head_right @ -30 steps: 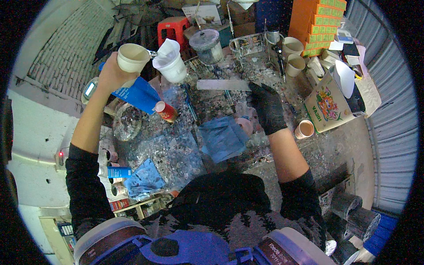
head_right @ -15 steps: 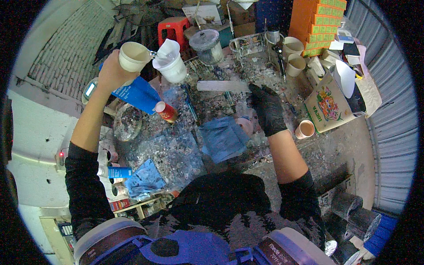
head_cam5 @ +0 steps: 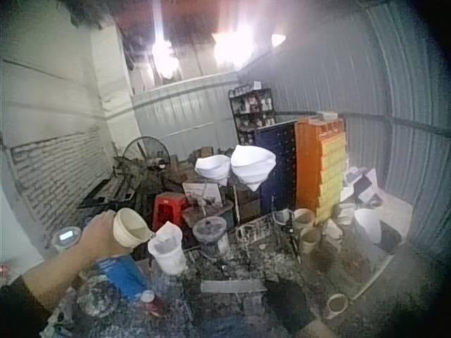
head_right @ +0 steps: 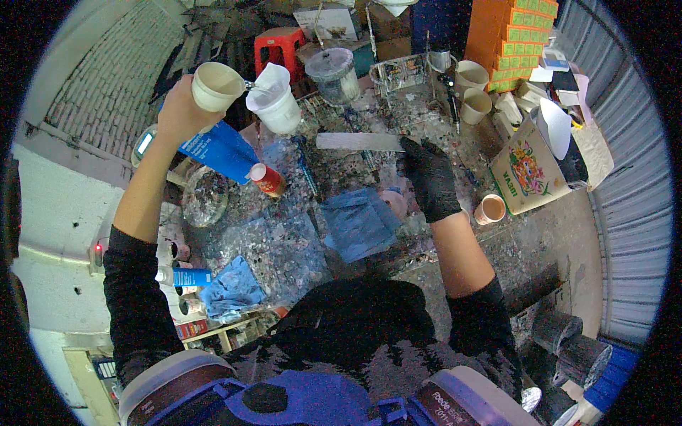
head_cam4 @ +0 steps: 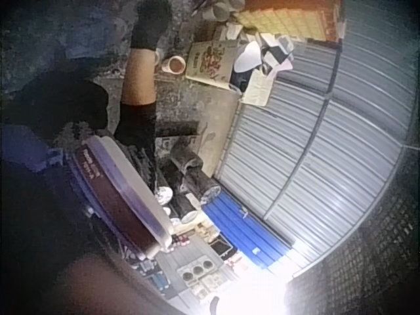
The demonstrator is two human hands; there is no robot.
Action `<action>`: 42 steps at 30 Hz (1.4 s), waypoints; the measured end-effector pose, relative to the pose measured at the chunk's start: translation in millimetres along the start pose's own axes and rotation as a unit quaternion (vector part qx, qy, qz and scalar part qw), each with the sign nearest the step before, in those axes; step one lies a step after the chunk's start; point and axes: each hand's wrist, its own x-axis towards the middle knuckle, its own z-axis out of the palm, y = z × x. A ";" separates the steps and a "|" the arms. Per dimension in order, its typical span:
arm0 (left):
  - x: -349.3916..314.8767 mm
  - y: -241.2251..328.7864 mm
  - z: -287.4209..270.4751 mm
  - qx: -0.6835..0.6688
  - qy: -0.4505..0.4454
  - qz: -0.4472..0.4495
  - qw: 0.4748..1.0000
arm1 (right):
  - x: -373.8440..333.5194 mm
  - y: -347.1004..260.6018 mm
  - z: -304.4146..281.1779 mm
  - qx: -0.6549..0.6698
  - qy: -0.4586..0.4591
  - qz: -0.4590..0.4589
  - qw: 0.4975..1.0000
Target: The person pours liquid from a blue rectangular container into a small cup, then uses a metal spatula to stir the contents. They repeat the pouring and stirring steps, then transfer some of the mixture into a larger white container.
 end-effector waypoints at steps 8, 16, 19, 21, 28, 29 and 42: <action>3.2 -5.9 4.4 0.021 -0.009 0.000 1.000 | 1.3 0.5 -2.9 0.022 0.012 0.045 0.999; 0.1 -2.7 10.5 0.009 -0.029 -0.022 0.999 | -5.2 -4.1 3.2 0.089 0.023 0.060 0.994; -1.2 2.0 8.0 0.032 -0.039 -0.024 0.998 | -6.8 -5.9 7.4 0.129 0.035 0.068 0.989; -2.0 3.9 6.7 0.052 -0.035 -0.016 0.998 | -8.1 -6.6 9.3 0.129 0.041 0.070 0.988; 0.3 -1.1 13.6 0.046 -0.054 -0.036 0.997 | -12.6 -2.6 7.4 0.111 0.040 0.063 0.991; 0.6 -3.0 15.3 0.041 -0.056 -0.038 0.997 | -12.9 -1.3 6.0 0.110 0.033 0.059 0.992; -39.1 -1.4 40.0 -0.527 -0.036 -0.140 0.838 | -22.4 28.2 -5.1 0.276 0.024 0.169 0.946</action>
